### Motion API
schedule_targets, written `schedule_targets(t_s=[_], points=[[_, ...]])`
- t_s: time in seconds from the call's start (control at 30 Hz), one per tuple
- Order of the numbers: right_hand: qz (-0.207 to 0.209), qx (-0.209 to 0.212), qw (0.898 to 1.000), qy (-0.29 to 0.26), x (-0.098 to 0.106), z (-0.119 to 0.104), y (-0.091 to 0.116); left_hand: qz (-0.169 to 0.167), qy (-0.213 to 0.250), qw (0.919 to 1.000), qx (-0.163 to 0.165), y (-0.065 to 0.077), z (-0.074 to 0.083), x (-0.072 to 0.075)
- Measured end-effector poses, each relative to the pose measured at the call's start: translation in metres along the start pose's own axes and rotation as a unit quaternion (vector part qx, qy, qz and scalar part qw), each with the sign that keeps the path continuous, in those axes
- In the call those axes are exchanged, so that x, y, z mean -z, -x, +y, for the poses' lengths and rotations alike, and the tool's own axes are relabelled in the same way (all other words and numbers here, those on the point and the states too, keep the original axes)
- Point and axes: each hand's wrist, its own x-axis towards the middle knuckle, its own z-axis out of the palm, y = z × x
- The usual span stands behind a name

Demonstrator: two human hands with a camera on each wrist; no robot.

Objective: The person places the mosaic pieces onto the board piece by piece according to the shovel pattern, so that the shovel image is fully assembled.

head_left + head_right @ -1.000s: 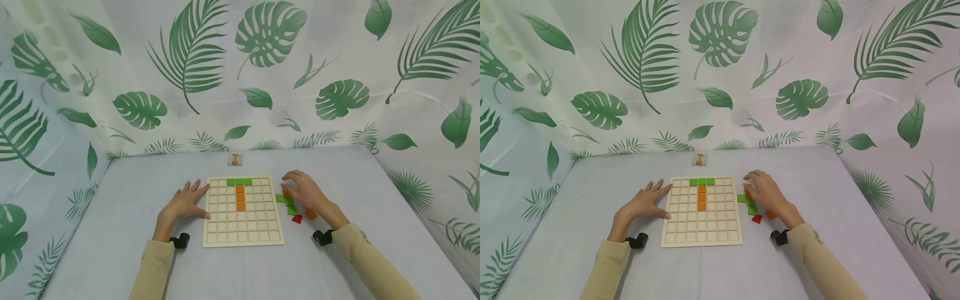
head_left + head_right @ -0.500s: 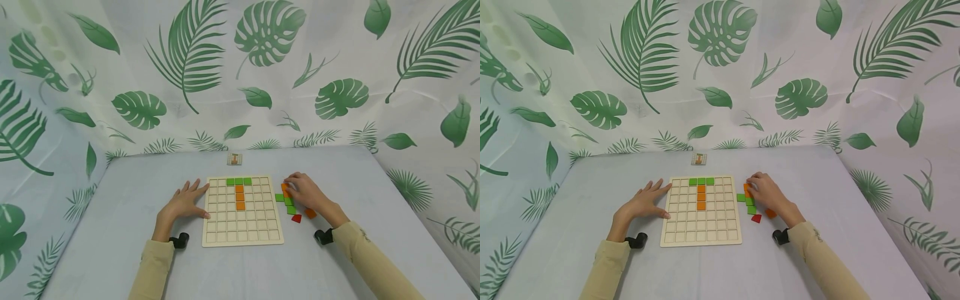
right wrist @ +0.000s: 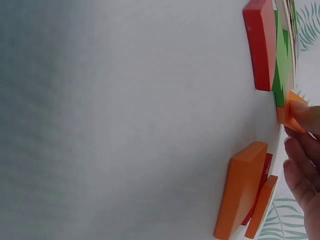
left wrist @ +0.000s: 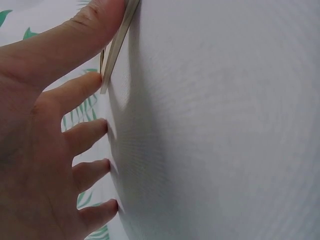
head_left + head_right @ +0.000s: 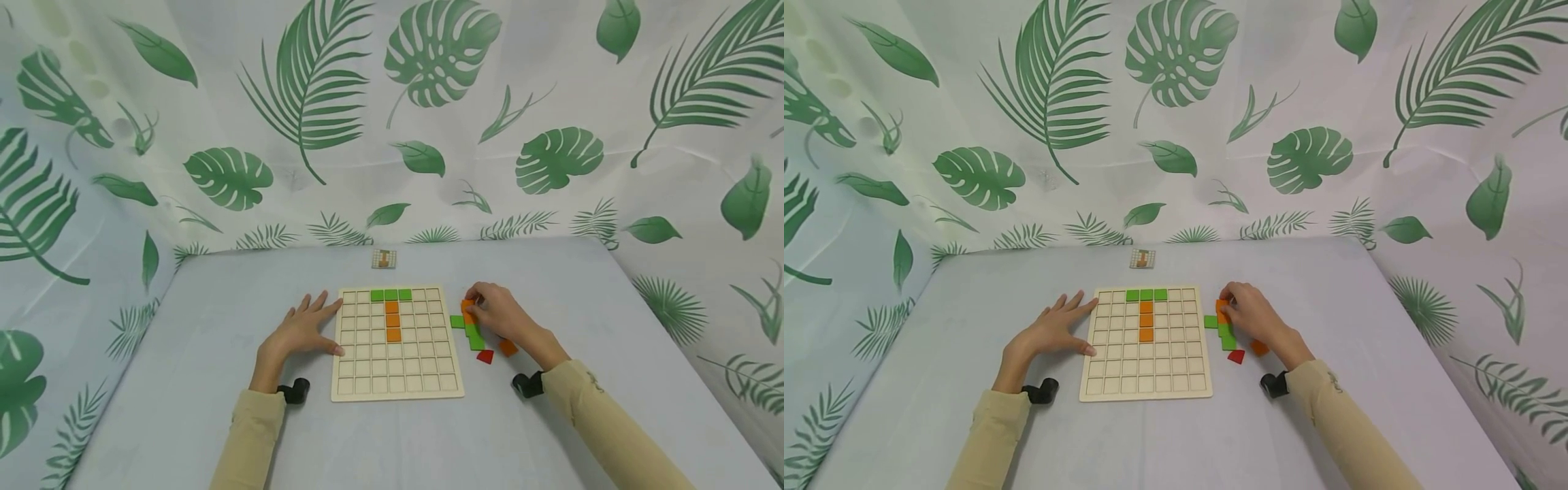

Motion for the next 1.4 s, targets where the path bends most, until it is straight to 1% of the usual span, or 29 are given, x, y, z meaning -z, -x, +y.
schedule_targets(t_s=[0.23,0.53,0.7,0.9,1.0,1.17,1.27,1.4], points=[[0.013,0.032,0.999,-0.007,0.003,0.001,0.004,-0.001,-0.002,1.0000,-0.001,-0.002,-0.001,-0.001],[0.022,0.051,0.998,-0.023,0.005,-0.004,0.009,-0.004,-0.007,1.0000,-0.001,-0.002,0.001,0.000],[0.020,0.047,0.998,-0.046,0.006,-0.010,0.011,-0.005,-0.009,0.9999,-0.003,-0.003,0.000,0.001],[-0.004,0.016,0.996,-0.088,0.006,-0.018,0.016,-0.011,-0.009,0.9999,0.003,-0.004,0.000,0.000],[-0.023,-0.002,0.994,-0.111,0.006,-0.024,0.018,-0.009,-0.011,0.9999,0.000,-0.003,0.000,0.000],[-0.048,-0.022,0.989,-0.139,0.003,-0.035,0.021,-0.003,-0.009,1.0000,-0.001,-0.003,-0.001,0.000],[-0.061,-0.021,0.988,-0.143,0.001,-0.042,0.022,-0.004,-0.011,0.9999,-0.002,-0.003,-0.002,-0.001],[-0.075,-0.005,0.985,-0.155,-0.004,-0.050,0.022,-0.007,-0.010,0.9999,-0.006,-0.004,-0.002,0.001]])
